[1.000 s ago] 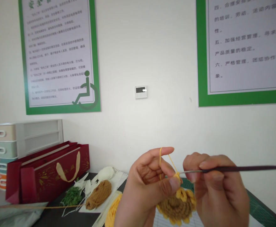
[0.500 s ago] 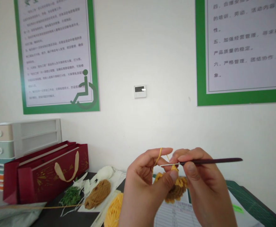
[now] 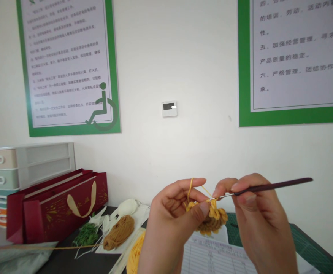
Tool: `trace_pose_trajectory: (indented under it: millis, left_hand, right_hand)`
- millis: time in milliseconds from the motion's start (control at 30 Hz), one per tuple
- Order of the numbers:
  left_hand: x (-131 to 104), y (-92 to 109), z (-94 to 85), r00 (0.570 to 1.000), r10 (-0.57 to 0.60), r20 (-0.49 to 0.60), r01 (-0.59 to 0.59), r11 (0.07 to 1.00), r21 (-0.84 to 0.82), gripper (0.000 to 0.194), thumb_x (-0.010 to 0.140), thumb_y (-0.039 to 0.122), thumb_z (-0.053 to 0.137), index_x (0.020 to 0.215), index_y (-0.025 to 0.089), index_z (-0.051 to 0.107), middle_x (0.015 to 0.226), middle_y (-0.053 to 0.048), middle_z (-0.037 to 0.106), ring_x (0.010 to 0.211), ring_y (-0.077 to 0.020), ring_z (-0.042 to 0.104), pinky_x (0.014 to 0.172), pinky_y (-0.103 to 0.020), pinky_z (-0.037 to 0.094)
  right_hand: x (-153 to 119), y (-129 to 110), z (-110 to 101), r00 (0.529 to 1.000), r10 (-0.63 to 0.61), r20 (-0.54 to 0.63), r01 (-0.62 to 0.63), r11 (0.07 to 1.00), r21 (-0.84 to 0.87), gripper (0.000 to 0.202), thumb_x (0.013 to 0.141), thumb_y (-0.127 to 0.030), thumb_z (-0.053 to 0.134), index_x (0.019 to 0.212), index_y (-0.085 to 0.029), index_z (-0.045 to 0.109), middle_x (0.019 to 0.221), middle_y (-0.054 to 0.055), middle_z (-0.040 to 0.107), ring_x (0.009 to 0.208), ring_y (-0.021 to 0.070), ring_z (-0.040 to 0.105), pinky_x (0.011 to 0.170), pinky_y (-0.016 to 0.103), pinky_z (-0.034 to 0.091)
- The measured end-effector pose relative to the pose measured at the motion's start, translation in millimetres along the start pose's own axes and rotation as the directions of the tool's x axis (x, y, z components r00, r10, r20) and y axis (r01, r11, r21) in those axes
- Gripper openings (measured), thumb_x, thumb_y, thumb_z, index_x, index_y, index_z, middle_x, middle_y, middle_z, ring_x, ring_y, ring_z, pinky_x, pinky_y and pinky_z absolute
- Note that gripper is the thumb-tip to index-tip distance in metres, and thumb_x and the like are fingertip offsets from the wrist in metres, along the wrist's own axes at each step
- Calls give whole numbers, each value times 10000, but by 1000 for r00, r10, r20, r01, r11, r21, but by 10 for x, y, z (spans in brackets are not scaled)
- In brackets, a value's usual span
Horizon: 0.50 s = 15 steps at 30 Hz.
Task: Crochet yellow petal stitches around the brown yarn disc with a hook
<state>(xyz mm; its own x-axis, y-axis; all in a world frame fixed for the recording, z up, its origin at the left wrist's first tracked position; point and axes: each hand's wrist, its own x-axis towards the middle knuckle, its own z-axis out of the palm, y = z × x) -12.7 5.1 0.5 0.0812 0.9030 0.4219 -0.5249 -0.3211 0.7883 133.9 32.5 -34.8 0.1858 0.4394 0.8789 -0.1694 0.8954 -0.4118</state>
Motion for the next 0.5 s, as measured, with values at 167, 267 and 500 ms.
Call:
trace_pose_trajectory:
  millis: [167,267,500]
  left_hand:
    - [-5,12,-7,1000,5,-15,-4,999,37,295,677,133,900,960,183,836,726,-18,709,670,-116,614,646,-212,489]
    - [5,3,-10,1000,9,-6,-9,1000,23,291,683,120,888,963,181,836,720,-11,709,643,-99,607,633,-196,479]
    - [6,-3,4,999,25,-36,-24,999,25,271,698,107,873,959,168,833,704,-12,710,636,-95,609,630,-186,478]
  right_hand:
    - [-6,-38,-3,996,-74,45,76,995,-59,119,1053,-289,492,1043,-278,610,907,15,742,862,172,710,796,326,543]
    - [-6,-95,-3,989,-136,57,143,981,-132,124,1049,-263,498,1038,-272,621,901,12,729,885,175,710,807,334,547]
    - [14,-176,-26,924,-307,230,368,877,-309,172,1011,-192,536,1096,-287,651,977,44,759,942,232,688,798,444,536]
